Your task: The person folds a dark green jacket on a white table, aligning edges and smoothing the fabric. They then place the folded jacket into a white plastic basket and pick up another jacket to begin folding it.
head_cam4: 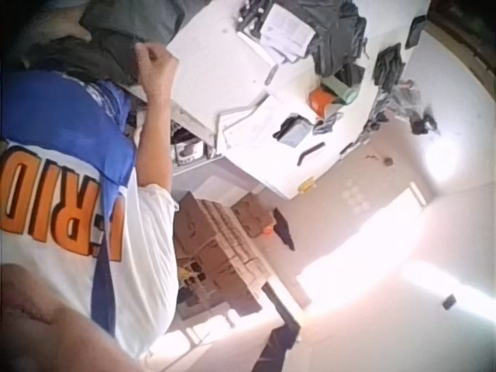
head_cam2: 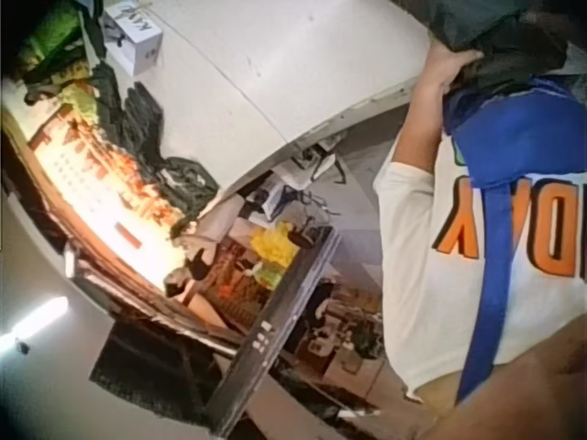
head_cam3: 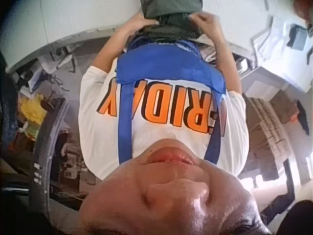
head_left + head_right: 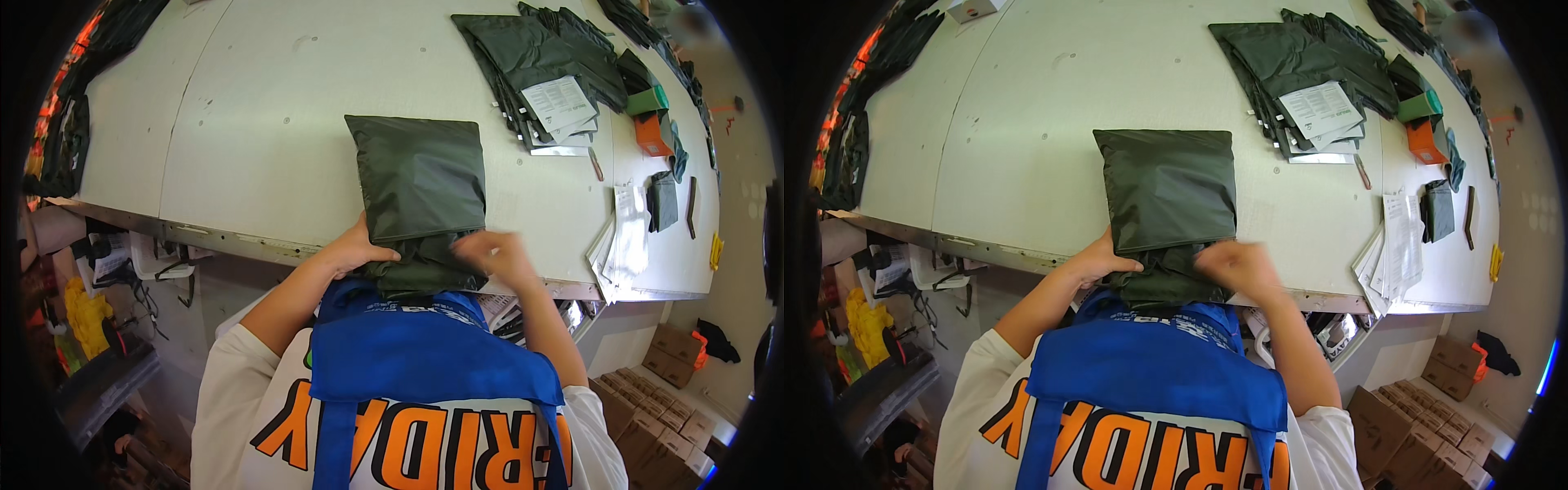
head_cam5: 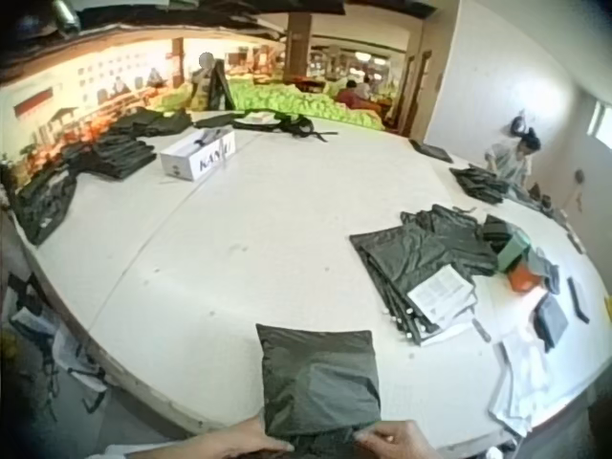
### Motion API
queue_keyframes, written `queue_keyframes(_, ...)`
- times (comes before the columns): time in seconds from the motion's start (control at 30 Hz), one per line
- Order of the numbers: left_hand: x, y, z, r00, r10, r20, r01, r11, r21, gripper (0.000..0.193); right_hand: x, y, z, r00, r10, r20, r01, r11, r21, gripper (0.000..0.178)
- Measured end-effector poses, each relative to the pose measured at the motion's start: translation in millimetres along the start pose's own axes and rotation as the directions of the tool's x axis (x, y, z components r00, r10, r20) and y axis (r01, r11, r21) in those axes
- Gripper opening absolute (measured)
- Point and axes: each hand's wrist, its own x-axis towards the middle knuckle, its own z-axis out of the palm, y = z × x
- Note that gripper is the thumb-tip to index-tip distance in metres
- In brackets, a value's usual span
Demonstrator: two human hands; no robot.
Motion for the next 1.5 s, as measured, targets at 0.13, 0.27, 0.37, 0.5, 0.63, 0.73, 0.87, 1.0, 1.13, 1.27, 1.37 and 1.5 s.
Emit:
queue_keyframes(0.13, -2, 14, 13, 1.000, 0.026, 0.012, -0.026, 0.999, -0.018, 0.108, 35, 63, 0, 0.825, 0.269, -0.497, -0.069, 0.921, 0.384, 0.061)
queue_keyframes(0.27, -16, -10, 18, 0.997, 0.082, -0.009, -0.079, 0.976, 0.202, 0.107, 9, 46, 28, 0.939, 0.246, -0.241, -0.085, 0.844, 0.530, 0.065)
queue_keyframes(0.37, -34, -23, 19, 0.998, 0.059, -0.024, -0.046, 0.930, 0.365, 0.098, -13, 69, 54, 0.880, 0.315, -0.356, -0.203, 0.926, 0.317, 0.065)
queue_keyframes(0.5, -27, -17, 22, 0.996, -0.036, -0.081, 0.066, 0.906, 0.418, 0.094, -19, 71, 63, 0.840, 0.224, -0.495, -0.057, 0.942, 0.329, 0.059)
queue_keyframes(0.63, 13, 8, -1, 0.992, -0.032, -0.120, 0.069, 0.946, 0.316, 0.086, 20, 59, 33, 0.742, 0.211, -0.636, -0.067, 0.968, 0.244, 0.054)
queue_keyframes(0.73, 30, 42, -34, 0.997, 0.051, -0.058, -0.066, 0.949, -0.307, 0.080, 33, 11, 26, 0.701, 0.252, -0.667, 0.372, 0.669, 0.644, 0.038)
queue_keyframes(0.87, 28, 52, -12, 0.981, 0.186, -0.064, -0.193, 0.848, -0.493, 0.065, -23, -12, 62, 0.903, 0.405, -0.142, -0.287, 0.817, 0.501, 0.028)
queue_keyframes(1.0, 60, 12, -11, 0.996, 0.039, -0.077, -0.053, 0.981, -0.188, 0.084, -23, -39, 28, 0.978, -0.111, -0.178, 0.133, 0.984, 0.120, 0.032)
queue_keyframes(1.13, 53, 28, 16, 0.947, 0.310, -0.087, -0.294, 0.942, 0.164, 0.086, 54, -9, -27, 0.715, -0.284, -0.639, 0.129, 0.952, -0.278, 0.042)
queue_keyframes(1.27, 66, 38, 7, 0.979, 0.129, -0.160, -0.073, 0.945, 0.319, 0.075, 119, -8, -34, 0.852, -0.246, -0.462, 0.215, 0.969, -0.118, 0.050)
queue_keyframes(1.37, 73, 41, -1, 0.994, 0.017, -0.108, -0.001, 0.990, 0.144, 0.071, 130, -18, -32, 0.883, -0.219, -0.415, 0.171, 0.974, -0.150, 0.053)
queue_keyframes(1.5, 64, 30, 10, 0.983, 0.105, -0.150, -0.064, 0.964, 0.260, 0.065, 101, -13, -24, 0.903, -0.233, -0.361, 0.188, 0.970, -0.155, 0.051)
